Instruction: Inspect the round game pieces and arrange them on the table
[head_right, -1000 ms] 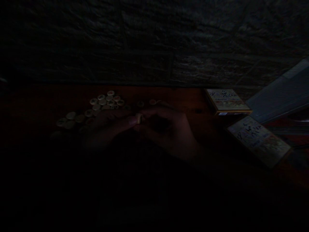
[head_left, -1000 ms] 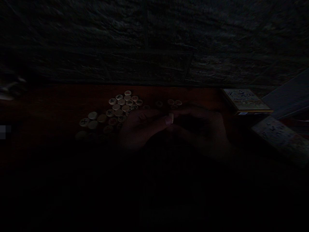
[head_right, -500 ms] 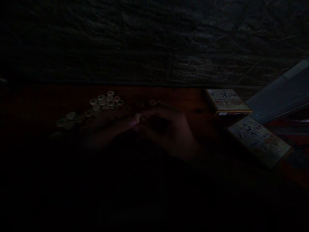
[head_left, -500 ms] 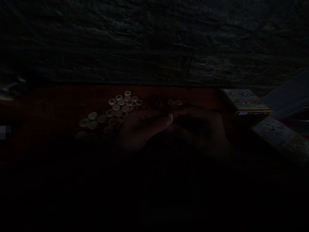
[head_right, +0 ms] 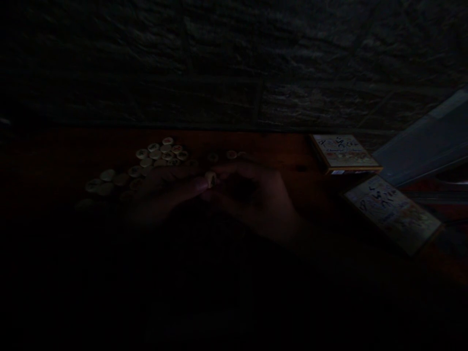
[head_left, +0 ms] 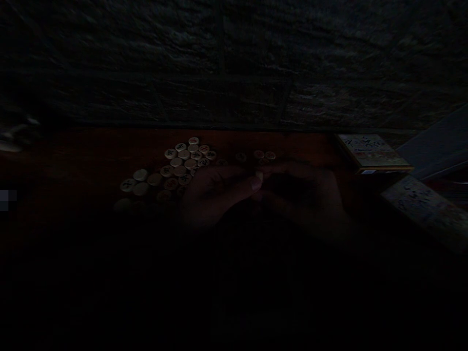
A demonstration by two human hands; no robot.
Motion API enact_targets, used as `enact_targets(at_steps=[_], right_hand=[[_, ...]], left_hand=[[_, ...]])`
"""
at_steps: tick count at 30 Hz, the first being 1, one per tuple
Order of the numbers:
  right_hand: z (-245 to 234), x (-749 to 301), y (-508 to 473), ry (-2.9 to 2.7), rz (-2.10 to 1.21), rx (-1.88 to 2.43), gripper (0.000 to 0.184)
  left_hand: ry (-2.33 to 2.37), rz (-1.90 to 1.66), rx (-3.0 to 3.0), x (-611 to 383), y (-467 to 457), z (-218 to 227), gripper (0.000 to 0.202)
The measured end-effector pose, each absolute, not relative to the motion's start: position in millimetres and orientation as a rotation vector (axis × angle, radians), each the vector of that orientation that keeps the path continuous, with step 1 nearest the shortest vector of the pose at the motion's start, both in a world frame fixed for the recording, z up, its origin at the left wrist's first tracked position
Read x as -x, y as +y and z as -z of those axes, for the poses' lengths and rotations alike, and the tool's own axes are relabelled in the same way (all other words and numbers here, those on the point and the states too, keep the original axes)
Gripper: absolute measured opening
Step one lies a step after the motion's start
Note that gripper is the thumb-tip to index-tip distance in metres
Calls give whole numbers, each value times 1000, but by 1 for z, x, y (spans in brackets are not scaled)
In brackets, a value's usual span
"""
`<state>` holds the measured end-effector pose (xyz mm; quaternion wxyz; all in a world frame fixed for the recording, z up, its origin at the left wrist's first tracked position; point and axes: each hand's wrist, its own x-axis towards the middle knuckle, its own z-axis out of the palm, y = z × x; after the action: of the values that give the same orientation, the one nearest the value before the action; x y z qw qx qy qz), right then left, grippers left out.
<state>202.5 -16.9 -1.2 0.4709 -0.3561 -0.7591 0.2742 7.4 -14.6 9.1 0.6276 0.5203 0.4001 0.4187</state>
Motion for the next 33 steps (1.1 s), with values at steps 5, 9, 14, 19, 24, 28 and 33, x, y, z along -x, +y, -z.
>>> enact_targets(at_steps=[5,9,14,19,24,28,33], right_hand=[[2,-202,-18,-1826,-691,884,26],[3,-203,-18,-1838,-658,837,32],[5,-204,-17,-1847,-642,868,34],[3,-203,-17,-1846,-661,884,30],[2,-202,-18,-1837,-668,862,27],[2,-203,-18,-1840,-661,842,34],[5,-202,-17,-1827,-679,856,35]], left_hand=[[885,-940,-1152,-8,-16,-9,19],[890,-977,-1151,-10,-17,-9,18],[921,-967,-1186,-10,-18,-8,20],[939,-980,-1149,-10,-17,-7,24],[907,-952,-1188,-9,-16,-7,22],[903,-994,-1145,-11,-18,-8,19],[909,-979,-1183,-12,-16,-8,15]])
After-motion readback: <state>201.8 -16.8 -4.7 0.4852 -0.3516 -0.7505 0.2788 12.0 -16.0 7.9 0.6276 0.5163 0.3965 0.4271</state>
